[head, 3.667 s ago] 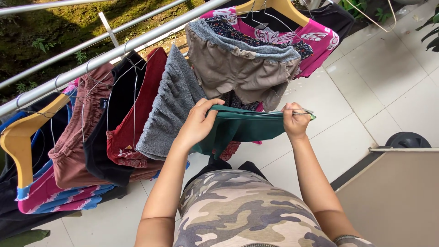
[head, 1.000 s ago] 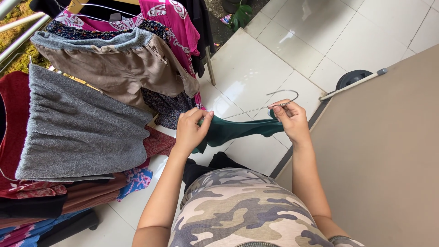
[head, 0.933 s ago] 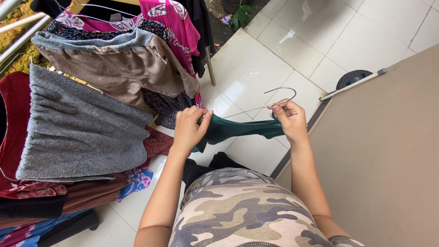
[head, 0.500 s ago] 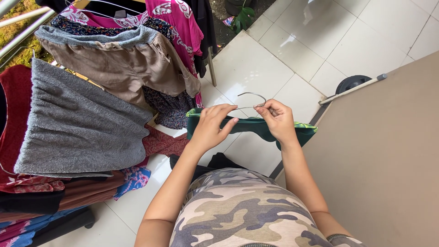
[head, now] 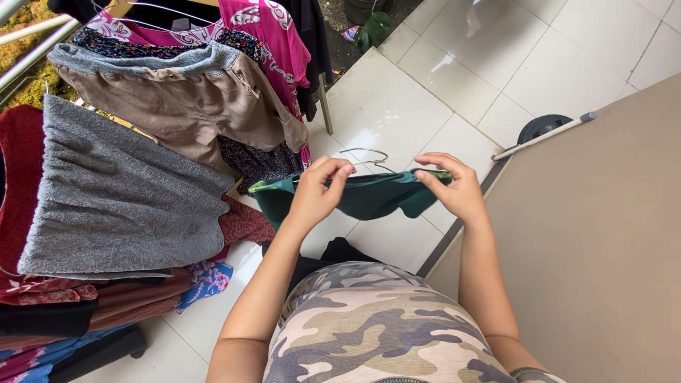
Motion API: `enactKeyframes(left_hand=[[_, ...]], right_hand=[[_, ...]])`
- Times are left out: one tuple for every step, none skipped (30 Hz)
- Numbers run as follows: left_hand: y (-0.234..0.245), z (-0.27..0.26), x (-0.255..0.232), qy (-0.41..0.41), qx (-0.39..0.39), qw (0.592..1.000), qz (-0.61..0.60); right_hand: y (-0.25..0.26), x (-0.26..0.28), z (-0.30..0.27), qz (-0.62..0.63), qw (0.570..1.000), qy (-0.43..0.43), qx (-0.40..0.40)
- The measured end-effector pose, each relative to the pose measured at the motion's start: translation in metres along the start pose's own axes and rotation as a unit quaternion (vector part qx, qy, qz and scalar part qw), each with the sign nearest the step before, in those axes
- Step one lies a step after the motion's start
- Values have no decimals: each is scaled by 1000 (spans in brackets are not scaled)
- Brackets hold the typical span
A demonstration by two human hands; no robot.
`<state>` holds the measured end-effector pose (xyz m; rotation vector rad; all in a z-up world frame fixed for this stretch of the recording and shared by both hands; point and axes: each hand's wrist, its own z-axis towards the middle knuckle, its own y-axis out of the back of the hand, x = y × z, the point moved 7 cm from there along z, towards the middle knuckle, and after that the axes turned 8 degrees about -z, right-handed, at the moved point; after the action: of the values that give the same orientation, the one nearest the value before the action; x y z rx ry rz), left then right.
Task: Remove several items of clothing from hangers on a laundry drying rack.
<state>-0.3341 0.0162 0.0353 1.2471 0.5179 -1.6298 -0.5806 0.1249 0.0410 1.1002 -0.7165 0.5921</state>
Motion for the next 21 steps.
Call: enactKeyframes(left_hand=[[5,1,-3,0,-1,1000,1],[11,1,-6,0,-11,1000,0],[17,1,-9,0,-20,1000,0],[19,1,-9,0,-21,1000,0],[23,1,-8,4,-27,1000,-1],[26,1,-7,9,-32,999,-2],[27,1,-11,9,-31,999,-3],[30,2,-14,11,-35,999,-3],[33,2,-17,12,-38,999,-3],[35,2,-19,12,-38,999,-2],[38,2,-21,18,-46,999,-6],[42,1,-22,24,-54,998,-8],[44,1,-24,24,-55,998,-7],[46,0,-25,28,-58,998,-14],[48,-1,-26,33,-61,997,-20],[49,-2,-22,33,-64,997,-19],[50,-4,-18,36,-70,997,-26],[51,-5,-13,38,-76,996,-33],[51,-6,-12,38,-78,996,-32],[52,-7,-11,38,-81,995,-35],[52,-8,-10,38,-83,995,-38]], right_hand=[[1,-6,-4,1,1000,1,1],[3,-15,-8,-11,1000,-23,-3],[5,-24,-12,-23,999,-46,-7],[4,-24,-11,-23,999,-46,-7],[4,-23,-11,-31,998,-44,-13],[4,-23,-12,-40,998,-44,-20],[1,-23,-11,-40,998,-44,-21],[-1,-22,-10,-56,997,-36,-30],[-3,-21,-8,-72,996,-27,-39],[-7,-28,-8,-72,996,-27,-39],[-9,-34,-8,-102,993,-20,-47],[-13,-39,-8,-132,990,-12,-53],[-15,-41,-8,-131,990,-11,-53],[-15,-41,-7,-142,988,-3,-62],[-16,-41,-7,-153,986,6,-71],[-18,-42,-6,-153,986,7,-69],[-19,-42,-5,-143,986,12,-82],[-19,-42,-4,-134,986,17,-95],[-19,-41,-3,-133,986,19,-94],[-16,-40,-2,-118,987,18,-107],[-14,-39,-2,-104,987,17,-121]])
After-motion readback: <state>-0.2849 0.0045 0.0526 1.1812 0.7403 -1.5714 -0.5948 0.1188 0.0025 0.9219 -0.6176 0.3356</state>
